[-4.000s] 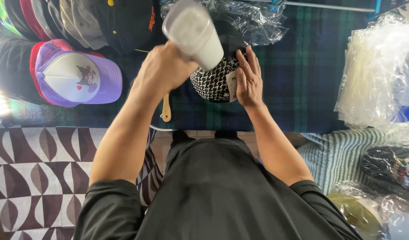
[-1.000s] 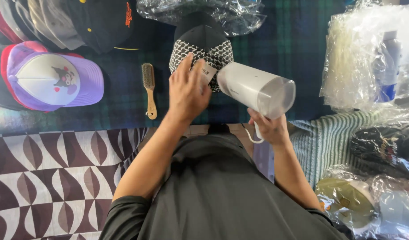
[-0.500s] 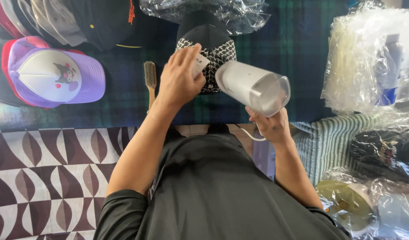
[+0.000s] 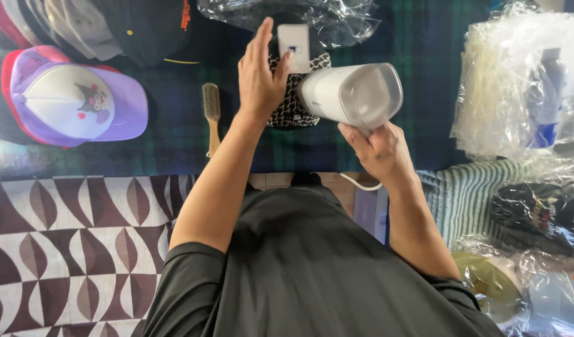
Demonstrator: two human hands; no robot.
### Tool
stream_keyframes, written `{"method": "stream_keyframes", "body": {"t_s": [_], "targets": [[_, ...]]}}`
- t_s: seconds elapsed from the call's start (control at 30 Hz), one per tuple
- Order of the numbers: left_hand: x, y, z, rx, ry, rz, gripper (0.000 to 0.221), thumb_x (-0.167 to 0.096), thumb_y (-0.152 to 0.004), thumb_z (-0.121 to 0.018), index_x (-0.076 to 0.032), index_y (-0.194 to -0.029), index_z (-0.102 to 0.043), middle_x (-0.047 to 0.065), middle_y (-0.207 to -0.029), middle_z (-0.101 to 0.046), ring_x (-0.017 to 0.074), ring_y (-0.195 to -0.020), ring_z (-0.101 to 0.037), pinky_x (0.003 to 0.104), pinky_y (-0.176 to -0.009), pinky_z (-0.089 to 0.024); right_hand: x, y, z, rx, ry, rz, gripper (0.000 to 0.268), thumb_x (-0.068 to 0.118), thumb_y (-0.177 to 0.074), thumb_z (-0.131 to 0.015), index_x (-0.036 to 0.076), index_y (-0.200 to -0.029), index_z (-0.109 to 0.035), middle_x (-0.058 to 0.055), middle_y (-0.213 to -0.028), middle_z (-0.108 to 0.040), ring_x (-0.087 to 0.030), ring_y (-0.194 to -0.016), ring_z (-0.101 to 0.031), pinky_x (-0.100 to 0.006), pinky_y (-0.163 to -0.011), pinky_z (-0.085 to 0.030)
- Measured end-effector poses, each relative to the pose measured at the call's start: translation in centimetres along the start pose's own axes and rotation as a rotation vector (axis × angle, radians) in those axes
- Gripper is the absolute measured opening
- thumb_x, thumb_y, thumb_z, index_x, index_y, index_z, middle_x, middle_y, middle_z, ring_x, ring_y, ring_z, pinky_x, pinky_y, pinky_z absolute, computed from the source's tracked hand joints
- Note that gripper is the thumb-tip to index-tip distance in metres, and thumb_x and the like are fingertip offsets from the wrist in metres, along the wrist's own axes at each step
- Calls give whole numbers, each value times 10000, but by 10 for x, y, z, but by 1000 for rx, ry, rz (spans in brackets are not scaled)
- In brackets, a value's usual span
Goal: Brushing a baseball cap with a wooden brush to remove lint and then using a handheld steamer to smooth out wrinkles and shape the cap.
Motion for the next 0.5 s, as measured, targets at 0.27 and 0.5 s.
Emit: {"method": "stream_keyframes", "body": {"t_s": [0.27, 0.5], "targets": [[-1, -11, -6, 113, -135, 81, 450, -448, -1098, -454, -174, -1414, -620, 115, -1429, -598, 315, -1367, -495, 507, -1020, -433, 20, -14, 7, -79, -4, 192, 383, 361, -1042, -652, 2, -1165, -608, -119, -940, -705, -292, -820, -685, -406, -671, -547], [13, -6, -20, 12, -201, 18, 390, -454, -1085, -522, -232, -1365, -676, 87, -1404, -626, 325, -1345, -539, 503, -980, -505, 5, 1, -2, -91, 70, 300, 362, 359, -1051, -665, 3, -1085, -613, -112, -895, -656, -266, -752, -643, -398, -602, -489]]}}
Point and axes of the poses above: each hand's wrist, its own y-axis away from the middle knuckle, its own z-axis out of the back of the hand, x = y × z, the point moved 9 cm from there along -y, towards the middle knuckle
